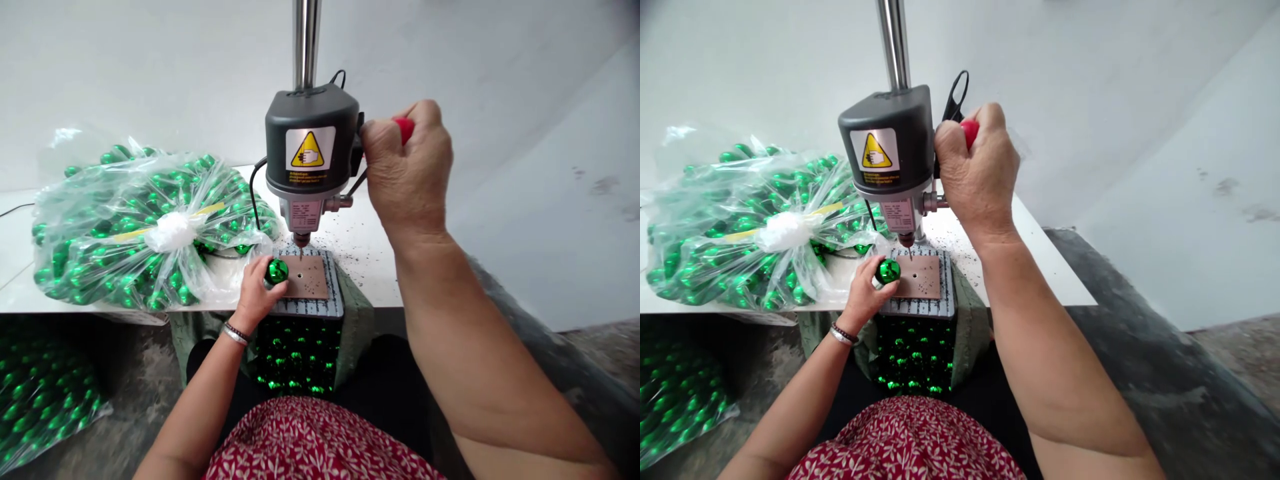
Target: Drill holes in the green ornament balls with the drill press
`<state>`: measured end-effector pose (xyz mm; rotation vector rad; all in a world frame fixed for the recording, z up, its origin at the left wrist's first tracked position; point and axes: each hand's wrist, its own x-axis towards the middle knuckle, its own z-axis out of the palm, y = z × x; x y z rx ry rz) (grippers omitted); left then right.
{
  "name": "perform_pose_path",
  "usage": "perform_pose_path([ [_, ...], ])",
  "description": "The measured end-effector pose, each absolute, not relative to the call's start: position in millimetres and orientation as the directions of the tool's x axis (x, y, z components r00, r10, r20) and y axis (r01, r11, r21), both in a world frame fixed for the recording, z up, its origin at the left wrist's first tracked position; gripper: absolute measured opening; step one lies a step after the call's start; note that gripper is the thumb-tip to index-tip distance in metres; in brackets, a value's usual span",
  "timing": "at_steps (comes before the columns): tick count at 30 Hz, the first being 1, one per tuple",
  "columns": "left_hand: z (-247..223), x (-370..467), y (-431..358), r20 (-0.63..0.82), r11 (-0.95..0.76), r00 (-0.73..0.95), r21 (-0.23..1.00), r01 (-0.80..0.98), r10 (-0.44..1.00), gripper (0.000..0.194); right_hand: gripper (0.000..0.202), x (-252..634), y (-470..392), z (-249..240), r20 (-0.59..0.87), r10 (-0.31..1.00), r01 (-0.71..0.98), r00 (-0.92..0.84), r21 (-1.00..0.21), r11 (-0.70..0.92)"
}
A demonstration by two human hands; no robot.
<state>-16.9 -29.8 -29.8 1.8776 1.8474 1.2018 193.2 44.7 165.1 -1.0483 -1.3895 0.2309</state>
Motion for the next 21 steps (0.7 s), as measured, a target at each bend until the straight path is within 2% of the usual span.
perform_pose_path([
  [4,-37.0,-11.4,-25.7,0.366,-0.256,0.003,0.644,0.721,0.930,0.058,0.029,193.5,44.4,164.2,0.697,0.675,0.439,0.242,-0.699,0.564],
  [10,-37.2,-12.3,-28.5,0.323,-0.309,0.095,0.716,0.627,0.942,0.051,0.028,189.9,39.8,169.2,0.655,0.707,0.434,0.267,-0.737,0.518],
  [13,-31.9,-14.0,-28.6,0.252,-0.226,0.031,0.797,0.560,0.967,0.053,0.029,189.1,38.8,170.7,0.637,0.727,0.420,0.257,-0.751,0.510],
  [17,-28.6,-12.0,-22.6,0.132,-0.065,-0.141,0.913,0.403,0.981,0.052,0.030,187.0,36.1,174.2,0.607,0.750,0.432,0.264,-0.769,0.470],
  [21,-32.7,-4.6,-13.6,0.103,-0.048,-0.159,0.947,0.317,0.982,0.047,0.032,184.9,33.2,178.1,0.585,0.758,0.436,0.289,-0.785,0.440],
])
